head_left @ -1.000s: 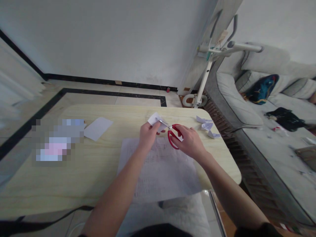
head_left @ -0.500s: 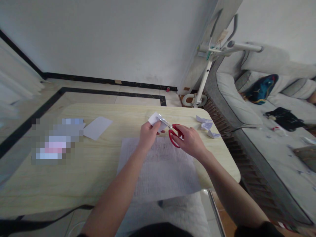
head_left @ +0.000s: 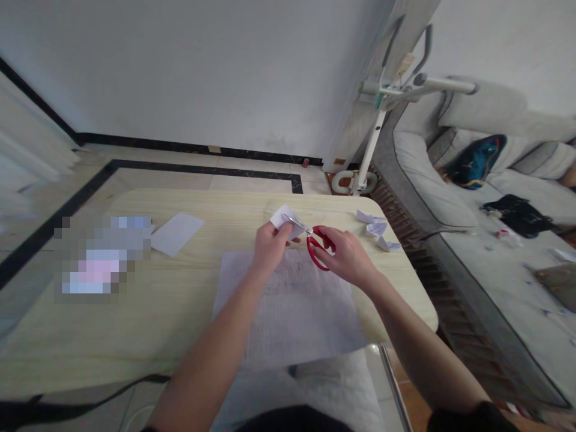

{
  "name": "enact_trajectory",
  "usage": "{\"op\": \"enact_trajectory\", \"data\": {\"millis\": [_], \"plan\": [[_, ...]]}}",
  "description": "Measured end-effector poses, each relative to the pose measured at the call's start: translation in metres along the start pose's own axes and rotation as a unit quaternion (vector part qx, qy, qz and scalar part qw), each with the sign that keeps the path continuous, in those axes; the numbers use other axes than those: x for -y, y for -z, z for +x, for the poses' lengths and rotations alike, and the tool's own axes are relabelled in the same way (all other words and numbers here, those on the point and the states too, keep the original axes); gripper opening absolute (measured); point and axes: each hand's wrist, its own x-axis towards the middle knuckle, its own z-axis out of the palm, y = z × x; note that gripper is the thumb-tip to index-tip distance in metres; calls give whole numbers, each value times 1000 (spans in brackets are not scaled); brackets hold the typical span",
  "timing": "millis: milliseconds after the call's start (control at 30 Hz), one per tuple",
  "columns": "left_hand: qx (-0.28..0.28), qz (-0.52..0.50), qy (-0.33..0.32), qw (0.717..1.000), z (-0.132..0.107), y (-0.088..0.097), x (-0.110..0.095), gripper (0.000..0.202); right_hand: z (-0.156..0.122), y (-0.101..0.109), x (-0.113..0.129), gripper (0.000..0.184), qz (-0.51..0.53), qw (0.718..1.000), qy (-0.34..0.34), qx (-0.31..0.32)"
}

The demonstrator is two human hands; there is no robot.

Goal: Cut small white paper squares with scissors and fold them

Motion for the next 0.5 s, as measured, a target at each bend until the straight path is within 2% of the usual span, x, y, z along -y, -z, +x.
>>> {"op": "enact_trajectory", "data": {"millis": [267,500], "plan": [[-1,-10,-5,1000,1,1,4,30,0,-3,-1,32,7,1000,-7,3],[2,-16,-7,1000,0,1,2,29,-1,-6,1,34,-8,1000,-15,-9]]}}
